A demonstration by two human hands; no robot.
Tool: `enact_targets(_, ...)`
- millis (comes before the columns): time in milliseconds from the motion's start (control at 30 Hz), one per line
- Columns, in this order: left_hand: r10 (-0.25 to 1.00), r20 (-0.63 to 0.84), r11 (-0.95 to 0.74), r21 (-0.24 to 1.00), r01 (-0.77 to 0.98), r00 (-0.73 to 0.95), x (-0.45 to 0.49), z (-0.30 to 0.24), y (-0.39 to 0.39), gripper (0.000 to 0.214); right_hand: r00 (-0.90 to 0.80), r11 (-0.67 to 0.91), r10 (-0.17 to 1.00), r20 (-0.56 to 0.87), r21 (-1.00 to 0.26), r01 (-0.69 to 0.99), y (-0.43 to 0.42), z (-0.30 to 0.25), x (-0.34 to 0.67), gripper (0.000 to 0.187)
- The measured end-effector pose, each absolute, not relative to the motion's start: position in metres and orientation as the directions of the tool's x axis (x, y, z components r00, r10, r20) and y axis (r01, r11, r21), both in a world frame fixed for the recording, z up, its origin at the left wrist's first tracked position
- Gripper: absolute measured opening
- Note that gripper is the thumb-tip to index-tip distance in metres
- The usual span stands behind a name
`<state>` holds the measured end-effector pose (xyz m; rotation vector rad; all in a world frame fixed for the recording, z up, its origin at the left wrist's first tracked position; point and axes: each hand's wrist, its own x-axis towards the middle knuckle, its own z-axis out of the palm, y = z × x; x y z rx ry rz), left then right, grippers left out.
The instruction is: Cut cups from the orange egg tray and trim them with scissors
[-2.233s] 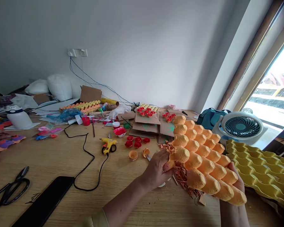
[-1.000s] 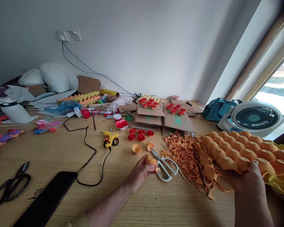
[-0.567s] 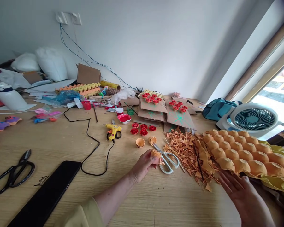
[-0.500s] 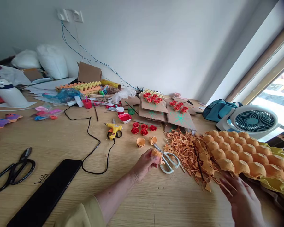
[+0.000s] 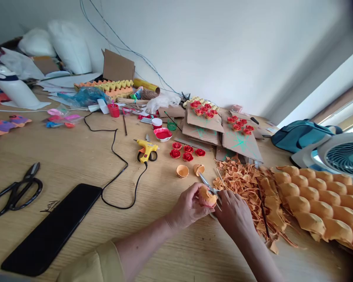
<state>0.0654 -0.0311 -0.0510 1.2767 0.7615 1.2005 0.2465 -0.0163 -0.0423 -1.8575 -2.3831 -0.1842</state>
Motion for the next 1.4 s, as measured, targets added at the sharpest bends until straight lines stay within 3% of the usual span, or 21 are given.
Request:
enact_targets(67,0.958,0.172,-0.119,0.966,-0.23,0.229,0.065,-0.051,-0.031,0.043,-0.271,0.269,0.948,0.167,0.035,0.962,-0.017,-0.044,0.25,0.012)
enact_targets(133,0.966,0.145,-0.093,0.967,-0.237,0.214,0.064,-0.05,-0.031,0.041,-0.281,0.291,0.944,0.174,-0.037,0.956,-0.017,-0.044,0.256,0.015)
enact_targets(333,0.968,0.062,-0.001,0.971,-0.241,0.244,0.065,-0.046,-0.033,0.041,-0.204,0.254,0.967,0.154,-0.484,0.838,-0.02,-0.035,0.273,0.025)
enact_targets(400,0.968,0.055,0.007,0.97,-0.243,0.244,0.066,-0.046,-0.033,0.042,-0.157,0.183,0.983,0.099,-0.655,0.733,-0.023,-0.029,0.274,0.027)
enact_targets(533,0.965,0.052,0.007,0.975,-0.224,0.256,0.065,-0.046,-0.031,0.048,-0.179,-0.036,0.979,-0.102,-0.939,0.342,-0.03,-0.019,0.266,0.039)
enact_targets(667,0.942,0.061,0.012,0.976,-0.215,0.33,0.064,-0.045,-0.031,0.059,-0.121,-0.215,0.966,-0.227,-0.971,0.108,-0.031,-0.02,0.255,0.044)
enact_targets(833,0.916,0.164,-0.113,0.981,-0.158,0.365,0.067,-0.043,-0.033,0.06,-0.174,-0.173,0.97,-0.168,-0.985,-0.014,-0.027,-0.036,0.248,0.04)
enact_targets(933,0.898,0.173,-0.089,0.972,-0.216,0.406,0.069,-0.046,-0.035,0.06,-0.177,-0.152,0.974,-0.141,-0.987,-0.048,-0.028,-0.043,0.246,0.04)
enact_targets(1033,0.91,0.119,0.037,0.93,-0.365,0.397,0.07,-0.052,-0.034,0.048,-0.138,-0.133,0.982,-0.126,-0.99,-0.045,-0.028,-0.043,0.244,0.042)
enact_targets(1133,0.925,0.056,0.095,0.924,-0.371,0.375,0.069,-0.056,-0.032,0.036,-0.122,-0.097,0.988,-0.096,-0.995,0.001,-0.026,-0.04,0.243,0.043)
enact_targets(1400,0.897,-0.01,0.174,0.927,-0.332,0.441,0.069,-0.048,-0.032,0.044,-0.017,0.039,0.999,0.036,-0.971,0.237,-0.029,-0.038,0.241,0.042)
